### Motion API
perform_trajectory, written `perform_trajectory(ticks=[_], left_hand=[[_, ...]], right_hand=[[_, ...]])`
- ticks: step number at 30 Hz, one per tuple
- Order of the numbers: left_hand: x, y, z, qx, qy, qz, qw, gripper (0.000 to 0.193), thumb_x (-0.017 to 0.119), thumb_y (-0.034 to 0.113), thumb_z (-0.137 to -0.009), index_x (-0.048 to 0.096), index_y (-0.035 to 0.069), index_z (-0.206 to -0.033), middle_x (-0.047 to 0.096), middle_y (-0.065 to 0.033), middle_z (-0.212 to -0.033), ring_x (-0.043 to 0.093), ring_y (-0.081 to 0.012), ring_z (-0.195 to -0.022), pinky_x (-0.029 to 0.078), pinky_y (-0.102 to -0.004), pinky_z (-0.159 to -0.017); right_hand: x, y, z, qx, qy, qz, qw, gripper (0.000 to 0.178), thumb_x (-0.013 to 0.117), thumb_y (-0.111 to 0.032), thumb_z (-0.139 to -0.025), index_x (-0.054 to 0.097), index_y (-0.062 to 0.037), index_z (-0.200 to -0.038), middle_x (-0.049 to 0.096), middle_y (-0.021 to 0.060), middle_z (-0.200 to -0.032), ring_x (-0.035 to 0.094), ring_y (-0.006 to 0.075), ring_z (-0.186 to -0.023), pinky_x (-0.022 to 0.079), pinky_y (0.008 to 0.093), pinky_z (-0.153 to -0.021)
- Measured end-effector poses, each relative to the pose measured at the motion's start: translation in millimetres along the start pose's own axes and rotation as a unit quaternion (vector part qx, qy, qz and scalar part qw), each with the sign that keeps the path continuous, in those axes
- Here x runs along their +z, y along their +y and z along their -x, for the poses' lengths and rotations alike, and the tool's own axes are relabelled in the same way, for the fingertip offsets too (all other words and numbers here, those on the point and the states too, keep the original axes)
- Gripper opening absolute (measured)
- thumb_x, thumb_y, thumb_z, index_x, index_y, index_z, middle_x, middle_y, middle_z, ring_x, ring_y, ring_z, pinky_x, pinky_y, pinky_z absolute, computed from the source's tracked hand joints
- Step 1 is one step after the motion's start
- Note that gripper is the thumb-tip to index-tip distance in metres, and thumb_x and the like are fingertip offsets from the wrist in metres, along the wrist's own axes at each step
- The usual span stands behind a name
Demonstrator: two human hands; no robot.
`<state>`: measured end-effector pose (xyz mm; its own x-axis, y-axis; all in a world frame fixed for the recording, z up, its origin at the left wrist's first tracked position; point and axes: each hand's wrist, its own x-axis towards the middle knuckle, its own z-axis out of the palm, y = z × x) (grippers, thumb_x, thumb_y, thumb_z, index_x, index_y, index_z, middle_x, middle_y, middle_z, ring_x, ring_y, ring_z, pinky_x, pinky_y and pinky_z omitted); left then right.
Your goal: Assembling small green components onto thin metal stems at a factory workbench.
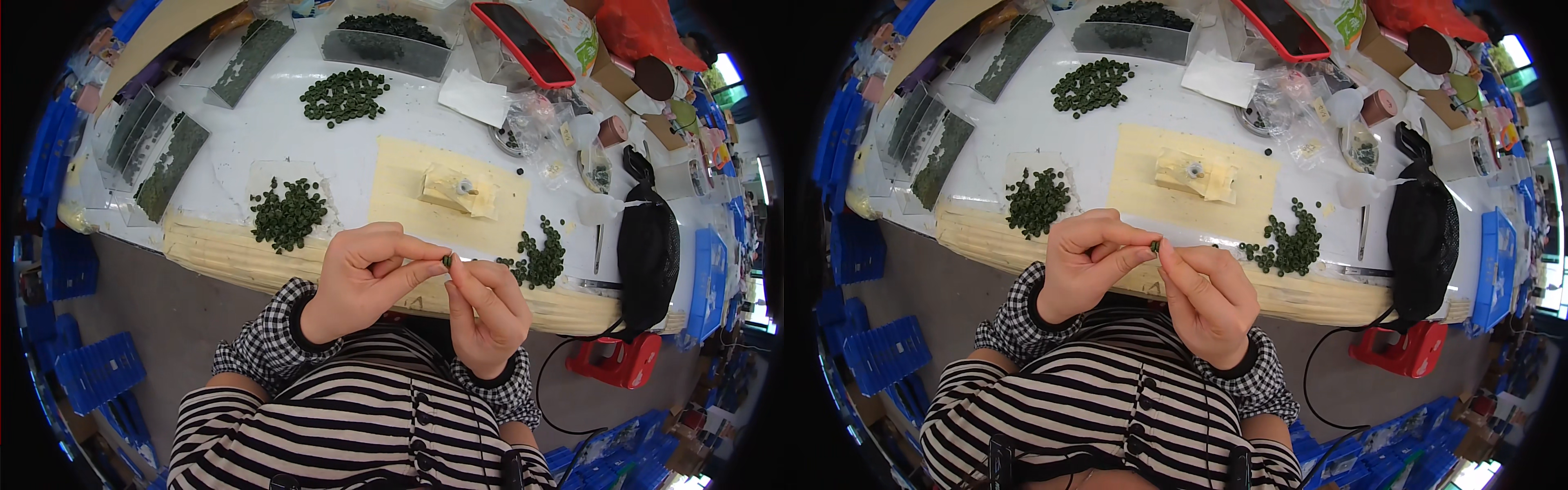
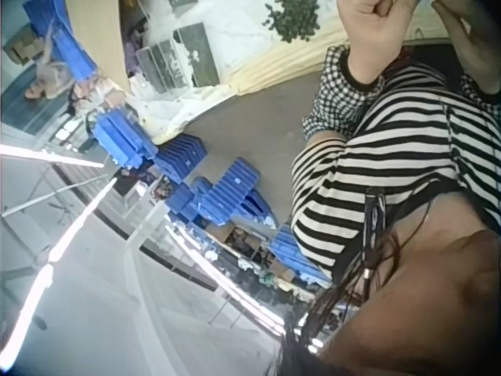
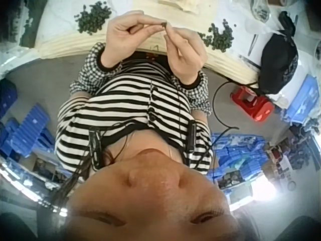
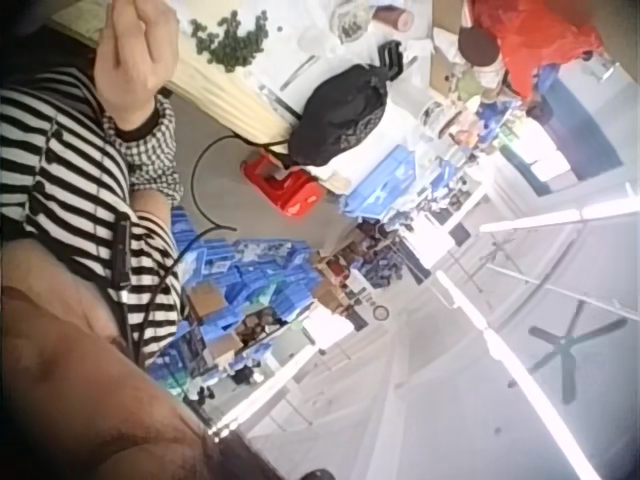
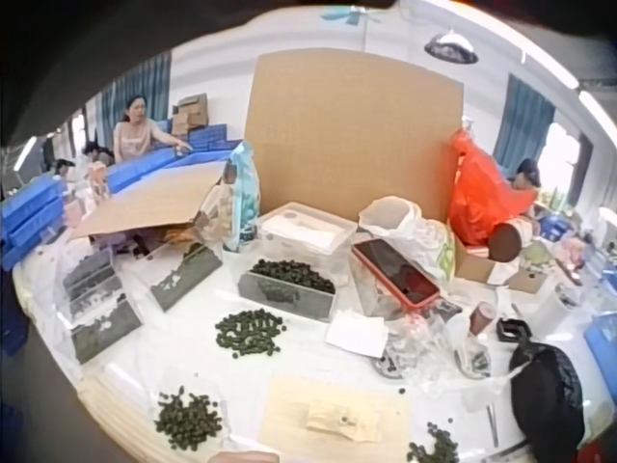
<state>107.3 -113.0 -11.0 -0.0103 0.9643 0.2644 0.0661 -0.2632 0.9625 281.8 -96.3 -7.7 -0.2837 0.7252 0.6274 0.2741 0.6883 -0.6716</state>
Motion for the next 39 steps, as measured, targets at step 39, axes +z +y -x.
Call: perform_trajectory(ticks=[39], left_hand=[[-5.3,-1.3,-5.7,0.012,-0.016,-0.041,0.999,0.018,0.074,0.004,-0.083,0.075,0.006,-0.101,0.046,0.0047,-0.057,0.035,-0.0051,-0.052,0.026,-0.024,-0.048]], right_hand=[[0.0,3.3,-0.1,0.027,-0.016,-0.012,0.999,0.036,0.072,0.01,-0.074,0.071,0.0003,-0.109,0.066,0.0105,-0.089,0.061,0.0201,-0.074,0.048,0.0263,-0.065]])
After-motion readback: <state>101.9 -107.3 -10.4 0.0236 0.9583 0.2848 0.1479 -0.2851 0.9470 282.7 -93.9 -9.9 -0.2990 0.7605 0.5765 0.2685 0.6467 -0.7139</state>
